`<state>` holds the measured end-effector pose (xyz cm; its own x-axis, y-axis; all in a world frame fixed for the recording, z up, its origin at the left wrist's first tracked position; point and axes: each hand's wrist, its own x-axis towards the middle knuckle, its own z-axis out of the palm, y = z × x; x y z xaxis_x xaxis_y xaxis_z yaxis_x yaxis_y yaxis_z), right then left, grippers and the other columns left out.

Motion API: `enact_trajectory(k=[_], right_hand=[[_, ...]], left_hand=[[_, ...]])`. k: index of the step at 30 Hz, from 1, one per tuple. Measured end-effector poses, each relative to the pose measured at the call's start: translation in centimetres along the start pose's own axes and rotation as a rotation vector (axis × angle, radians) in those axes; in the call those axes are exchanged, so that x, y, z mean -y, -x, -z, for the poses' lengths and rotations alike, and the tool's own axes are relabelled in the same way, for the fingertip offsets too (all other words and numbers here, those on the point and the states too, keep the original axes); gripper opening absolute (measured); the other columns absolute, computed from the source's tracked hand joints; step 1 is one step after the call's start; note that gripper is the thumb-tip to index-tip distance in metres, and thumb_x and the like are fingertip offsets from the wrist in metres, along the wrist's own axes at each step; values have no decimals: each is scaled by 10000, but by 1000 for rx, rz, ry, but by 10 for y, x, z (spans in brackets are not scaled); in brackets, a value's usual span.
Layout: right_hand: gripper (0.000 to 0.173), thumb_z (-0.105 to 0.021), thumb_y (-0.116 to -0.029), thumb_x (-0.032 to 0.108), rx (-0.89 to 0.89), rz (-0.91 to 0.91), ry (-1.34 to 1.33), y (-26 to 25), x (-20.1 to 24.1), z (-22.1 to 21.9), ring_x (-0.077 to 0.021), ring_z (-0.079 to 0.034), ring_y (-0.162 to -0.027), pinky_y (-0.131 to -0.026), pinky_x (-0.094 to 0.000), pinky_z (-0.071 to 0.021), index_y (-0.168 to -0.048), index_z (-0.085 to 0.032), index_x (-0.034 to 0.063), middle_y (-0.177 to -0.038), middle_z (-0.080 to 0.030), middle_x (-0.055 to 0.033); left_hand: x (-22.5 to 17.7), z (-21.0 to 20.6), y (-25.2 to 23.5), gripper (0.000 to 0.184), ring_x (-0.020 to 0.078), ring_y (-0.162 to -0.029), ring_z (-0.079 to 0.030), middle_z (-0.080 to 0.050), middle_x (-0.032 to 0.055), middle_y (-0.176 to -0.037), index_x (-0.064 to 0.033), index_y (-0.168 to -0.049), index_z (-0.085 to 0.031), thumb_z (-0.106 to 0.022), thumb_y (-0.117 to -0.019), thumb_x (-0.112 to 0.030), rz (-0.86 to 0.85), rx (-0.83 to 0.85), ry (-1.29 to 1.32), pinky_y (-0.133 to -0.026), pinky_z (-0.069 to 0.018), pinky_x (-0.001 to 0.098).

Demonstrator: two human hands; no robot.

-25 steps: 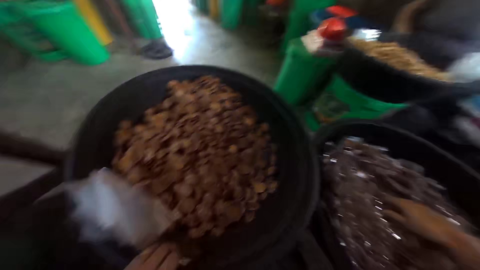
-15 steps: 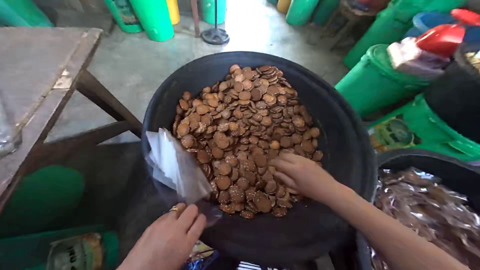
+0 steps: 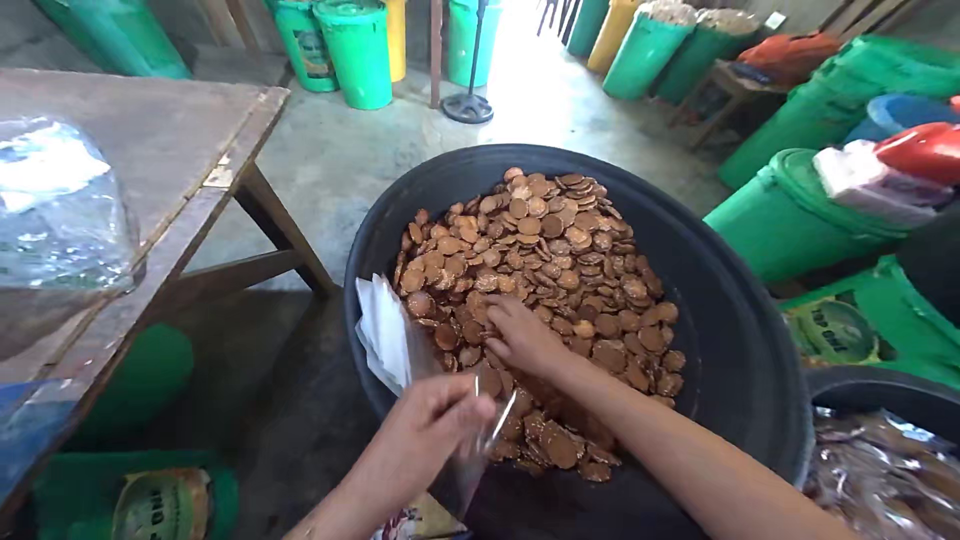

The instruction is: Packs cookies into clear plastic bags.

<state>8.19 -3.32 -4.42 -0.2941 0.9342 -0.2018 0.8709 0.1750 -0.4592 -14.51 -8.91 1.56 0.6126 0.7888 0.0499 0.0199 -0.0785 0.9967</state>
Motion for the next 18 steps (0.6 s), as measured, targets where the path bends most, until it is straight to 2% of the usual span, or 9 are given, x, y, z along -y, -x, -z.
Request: enact_trajectory(k=[1,3,5,8,10,12,15,17,18], right_hand=[[384,-603,-990,89,-13,-12,-4,-4,-1,-4,-403,-422,-1449,-1178,-524,-361,-1332,-575,-82,-1554,-430,-262],[431,-581,-1016,117,-65,-64,-7,-6,4,-6,-411,-501,-1384,-1142,-543,-401,-1393,-530,-86,-1464,-524,-277],[499,-510,-1063,187,-56,-150,-53,-4,9,6,-425,-606,-1248,-1065,-568,-461,-1484,-421,-65,-1324,-612,-292],[445,-473,-1090,183,7,-146,-19,17,9,18,-434,-668,-1131,-988,-573,-512,-1480,-423,-25,-1240,-652,-288],[413,-433,-1095,121,217,-208,145,29,5,11,-440,-598,-1255,-1051,-580,-477,-1488,-443,-7,-1363,-589,-276],[456,-483,-1045,1,369,-261,235,36,4,4,-463,-436,-1415,-1144,-573,-390,-1498,-440,-34,-1517,-456,-276],[364,-467,-1051,7,130,-196,119,41,-1,3,-452,-522,-1340,-1111,-546,-434,-1401,-535,-67,-1436,-526,-291],[353,-476,-1048,18,22,-158,65,25,8,8,-430,-561,-1309,-1087,-534,-460,-1384,-543,-72,-1421,-540,-289],[374,-491,-1038,5,42,-149,62,13,15,10,-419,-527,-1358,-1126,-518,-431,-1401,-529,-74,-1457,-519,-286]], left_hand=[[-10,-4,-20,268,-75,-605,-514,-510,-153,-672,-138,-827,-595,-479,-1051,-227,-60,-101,73,-592,-464,132],[-23,-13,-62,330,-59,-571,-498,-495,-147,-635,-150,-777,-562,-404,-1066,-135,-219,-294,173,-568,-456,138],[-29,-17,-101,356,-28,-518,-455,-463,-115,-595,-147,-773,-542,-382,-1090,-176,-383,-403,154,-516,-420,150],[-45,-13,-144,342,59,-525,-459,-503,6,-735,-69,-916,-576,-380,-1106,-275,-493,-431,-40,-465,-405,197],[-43,-13,-162,356,100,-461,-455,-518,46,-708,-72,-940,-582,-403,-1103,-334,-464,-458,-131,-398,-397,222],[-25,-13,-175,329,151,-495,-505,-543,83,-700,-24,-955,-583,-434,-1097,-280,-441,-493,-272,-451,-453,290],[-5,-8,-186,191,220,-567,-551,-555,136,-739,35,-974,-551,-555,-1046,-142,-405,-501,-461,-539,-495,370],[-2,-1,-188,129,216,-589,-606,-608,135,-788,0,-1087,-519,-564,-1037,-110,-418,-534,-468,-541,-528,370],[0,1,-188,158,228,-675,-647,-646,146,-864,3,-1166,-528,-554,-1033,-80,-452,-541,-478,-608,-552,382]])
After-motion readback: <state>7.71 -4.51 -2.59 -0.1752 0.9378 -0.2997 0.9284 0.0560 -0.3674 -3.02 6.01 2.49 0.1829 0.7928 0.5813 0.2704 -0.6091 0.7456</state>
